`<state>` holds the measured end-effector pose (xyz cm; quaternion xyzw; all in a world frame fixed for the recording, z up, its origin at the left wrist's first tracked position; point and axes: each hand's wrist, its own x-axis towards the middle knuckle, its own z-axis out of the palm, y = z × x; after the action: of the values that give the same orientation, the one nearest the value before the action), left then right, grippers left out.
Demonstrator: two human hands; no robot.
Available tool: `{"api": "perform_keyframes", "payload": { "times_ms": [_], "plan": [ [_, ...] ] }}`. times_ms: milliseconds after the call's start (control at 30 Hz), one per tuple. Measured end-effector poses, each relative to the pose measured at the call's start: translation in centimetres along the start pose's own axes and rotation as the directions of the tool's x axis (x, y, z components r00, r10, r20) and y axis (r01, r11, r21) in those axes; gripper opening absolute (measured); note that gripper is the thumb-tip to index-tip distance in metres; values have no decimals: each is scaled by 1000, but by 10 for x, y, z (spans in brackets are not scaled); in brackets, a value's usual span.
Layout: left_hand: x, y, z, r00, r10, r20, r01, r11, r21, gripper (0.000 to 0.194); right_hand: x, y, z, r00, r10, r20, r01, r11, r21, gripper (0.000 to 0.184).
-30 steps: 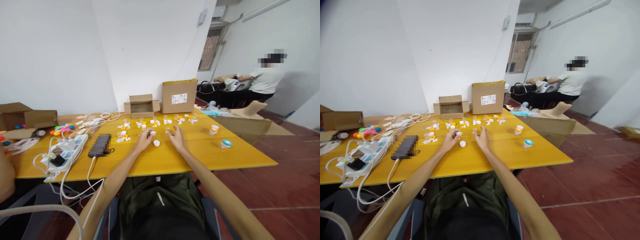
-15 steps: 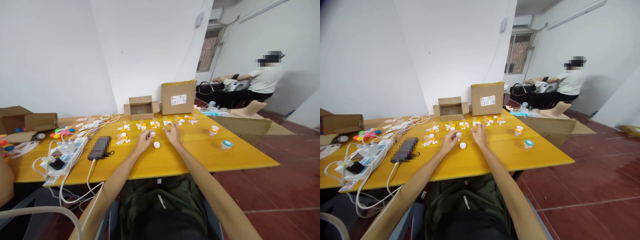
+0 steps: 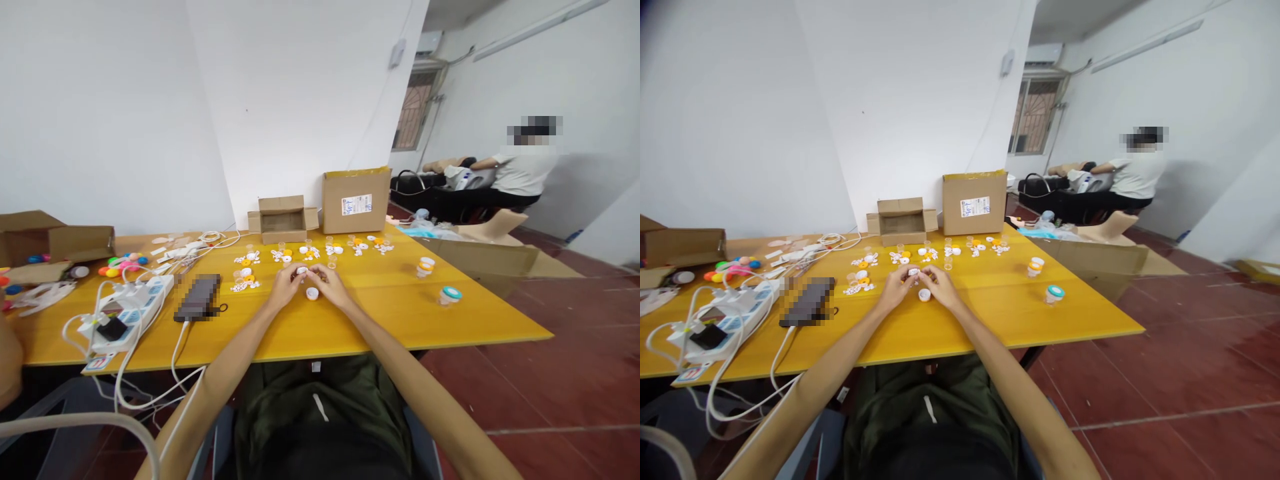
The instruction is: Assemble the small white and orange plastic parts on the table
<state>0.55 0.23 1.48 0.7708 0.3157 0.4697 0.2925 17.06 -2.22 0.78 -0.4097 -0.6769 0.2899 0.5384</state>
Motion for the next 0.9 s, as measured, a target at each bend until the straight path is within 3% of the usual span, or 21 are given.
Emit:
{"api": "perform_keyframes", "payload": {
  "times_ms": [367, 900],
  "plan": [
    [1, -8, 2, 998, -16, 61, 18, 999, -31, 34, 2, 3, -3, 999, -9, 32, 8, 1000, 29, 40],
    [4, 0, 2, 990, -74, 120, 99, 972, -215, 34, 1, 12, -3, 999, 23, 25, -22, 999, -40, 50]
  ]
}}
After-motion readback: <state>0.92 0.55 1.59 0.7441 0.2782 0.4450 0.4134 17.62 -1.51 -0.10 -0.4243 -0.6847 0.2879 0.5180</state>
